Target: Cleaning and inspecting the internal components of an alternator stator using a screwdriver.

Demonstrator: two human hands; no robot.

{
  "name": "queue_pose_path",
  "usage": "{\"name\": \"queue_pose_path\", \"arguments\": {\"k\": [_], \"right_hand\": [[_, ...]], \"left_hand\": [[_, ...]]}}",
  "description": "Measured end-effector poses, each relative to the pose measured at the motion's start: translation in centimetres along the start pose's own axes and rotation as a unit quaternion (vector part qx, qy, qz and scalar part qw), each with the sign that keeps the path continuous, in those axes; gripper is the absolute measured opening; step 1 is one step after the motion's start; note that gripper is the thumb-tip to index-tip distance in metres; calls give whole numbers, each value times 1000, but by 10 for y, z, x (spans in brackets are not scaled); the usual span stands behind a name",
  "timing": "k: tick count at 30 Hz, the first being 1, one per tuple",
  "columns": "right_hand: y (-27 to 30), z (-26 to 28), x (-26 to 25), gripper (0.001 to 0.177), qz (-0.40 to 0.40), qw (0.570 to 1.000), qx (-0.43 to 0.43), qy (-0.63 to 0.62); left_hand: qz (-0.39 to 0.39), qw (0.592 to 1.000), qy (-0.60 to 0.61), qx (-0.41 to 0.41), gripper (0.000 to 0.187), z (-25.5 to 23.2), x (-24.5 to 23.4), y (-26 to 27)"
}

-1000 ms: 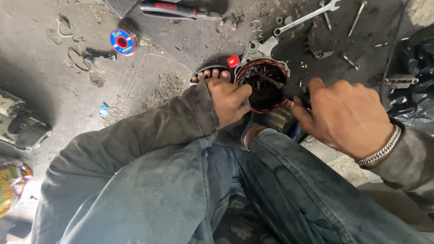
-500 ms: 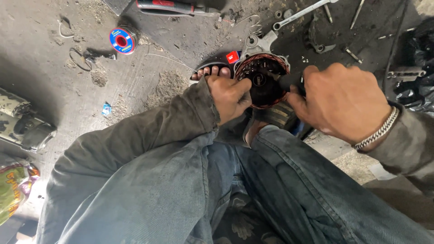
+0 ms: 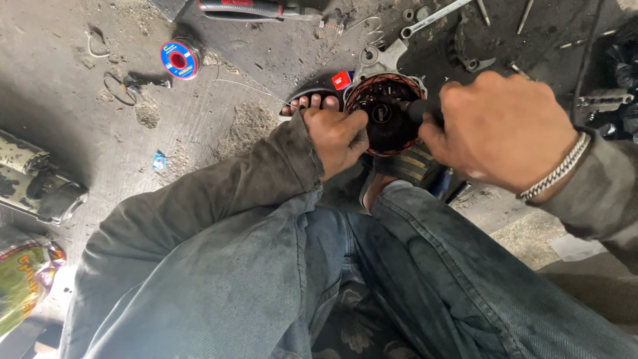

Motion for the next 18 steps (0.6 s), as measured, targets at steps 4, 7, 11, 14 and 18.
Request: {"name": "queue_pose_path", "arguments": {"k": [4,7,11,14,18], "right_hand": [[-2,-4,5,57,-7,1000,8,-4],[-1,-5,4,57,-6,1000,6,-9],[0,-5,0,56,-10,1000,0,-7],[-1,-5,2,56,-12,1000,-3,-3],[-1,-7,1,57,-8,1000,-6,-3]], "left_hand": [[-4,1000,-15,3,13,0,0,0],[-10,1000,-5,1,13,1,1,1],[-6,1000,-3,3,14,-2,-3,-1],[0,1000,0,0,13,-4,-5,-1],[-11,1000,-8,-2,14,-3,-4,0]]}}
Point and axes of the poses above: each hand's wrist, its own y-axis away from the middle knuckle, its own x-axis out of the palm, z = x × y, the point moved 3 cm from there along -y, towards the middle knuckle, and after that the axes turned 9 degrees about -x, right-handed, at the moved point
